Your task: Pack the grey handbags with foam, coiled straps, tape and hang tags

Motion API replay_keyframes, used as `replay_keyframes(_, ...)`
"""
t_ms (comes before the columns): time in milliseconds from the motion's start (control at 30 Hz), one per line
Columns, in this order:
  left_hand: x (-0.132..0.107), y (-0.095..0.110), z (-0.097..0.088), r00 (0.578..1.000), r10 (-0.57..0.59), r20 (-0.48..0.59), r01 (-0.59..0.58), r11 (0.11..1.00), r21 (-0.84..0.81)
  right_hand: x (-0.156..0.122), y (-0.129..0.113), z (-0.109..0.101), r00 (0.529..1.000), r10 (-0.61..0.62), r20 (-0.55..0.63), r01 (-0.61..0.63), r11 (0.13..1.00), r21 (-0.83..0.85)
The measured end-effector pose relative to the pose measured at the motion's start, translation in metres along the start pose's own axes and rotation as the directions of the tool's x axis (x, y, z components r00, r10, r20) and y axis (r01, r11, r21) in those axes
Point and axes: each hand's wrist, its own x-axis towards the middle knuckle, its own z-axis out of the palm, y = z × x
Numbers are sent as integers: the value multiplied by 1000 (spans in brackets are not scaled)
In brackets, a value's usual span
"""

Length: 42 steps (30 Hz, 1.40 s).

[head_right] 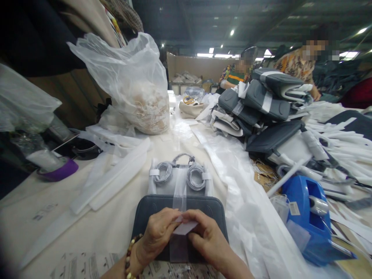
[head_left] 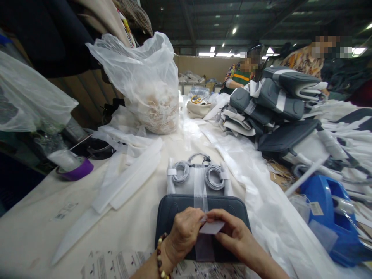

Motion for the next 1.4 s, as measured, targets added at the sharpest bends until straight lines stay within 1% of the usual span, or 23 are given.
replay_keyframes(33,-1,0,0,999,-43,2,43,999,-16,0,2,0,998,-57,10,58,993,-106)
replay_keyframes(100,-3,0,0,992,-126,5,126,991,-39,-2,8,1,982,-185,31,186,939,-290)
replay_keyframes(167,-4,0,0,983,-186,11,186,981,-57,-6,14,3,952,-295,84,302,850,-432)
replay_keyframes(233,-4,1,-1,973,-228,18,229,971,-74,-12,19,4,917,-375,134,386,751,-536)
replay_keyframes(267,-4,2,-2,970,-242,22,243,966,-86,-13,20,4,906,-401,135,401,714,-574)
replay_keyframes(300,-4,2,-2,967,-254,26,256,961,-106,-14,21,4,903,-413,117,396,695,-600)
replay_keyframes(400,-5,3,-3,954,-296,56,301,932,-200,-11,19,3,905,-425,26,354,716,-602)
replay_keyframes(433,-6,3,-3,948,-309,70,317,920,-231,-8,19,3,901,-433,16,354,714,-605)
replay_keyframes(467,-6,3,-3,945,-318,79,327,910,-255,-4,19,3,896,-443,25,362,697,-619)
replay_keyframes(567,-7,3,-3,942,-323,92,336,898,-284,8,22,5,885,-455,101,387,596,-703)
replay_keyframes(633,-7,4,-2,937,-336,94,348,890,-295,13,25,7,877,-465,123,391,541,-744)
replay_keyframes(733,-7,4,-5,939,-334,85,344,888,-304,15,29,8,831,-543,123,431,488,-759)
replay_keyframes(800,-9,3,-9,961,-270,53,275,925,-262,15,31,8,798,-592,117,466,483,-741)
replay_keyframes(900,-18,-2,-16,983,-185,8,186,981,-50,15,32,6,769,-634,86,497,507,-704)
replay_keyframes(967,-24,-7,-18,987,-160,12,158,983,98,15,31,4,754,-653,75,520,523,-675)
replay_keyframes(1033,-28,-11,-16,992,-119,48,108,977,182,16,29,2,751,-656,77,538,541,-646)
replay_keyframes(1100,-30,-13,-12,991,-83,102,57,972,228,17,26,2,765,-639,76,535,566,-627)
replay_keyframes(1167,-29,-14,-9,988,-81,132,44,964,263,17,25,3,786,-611,91,528,588,-613)
replay_keyframes(1300,-28,-13,-5,990,-70,123,28,950,312,17,25,10,827,-536,170,517,604,-607)
replay_keyframes(1400,-29,-13,-5,986,-81,142,32,948,318,15,26,13,853,-476,215,495,607,-621)
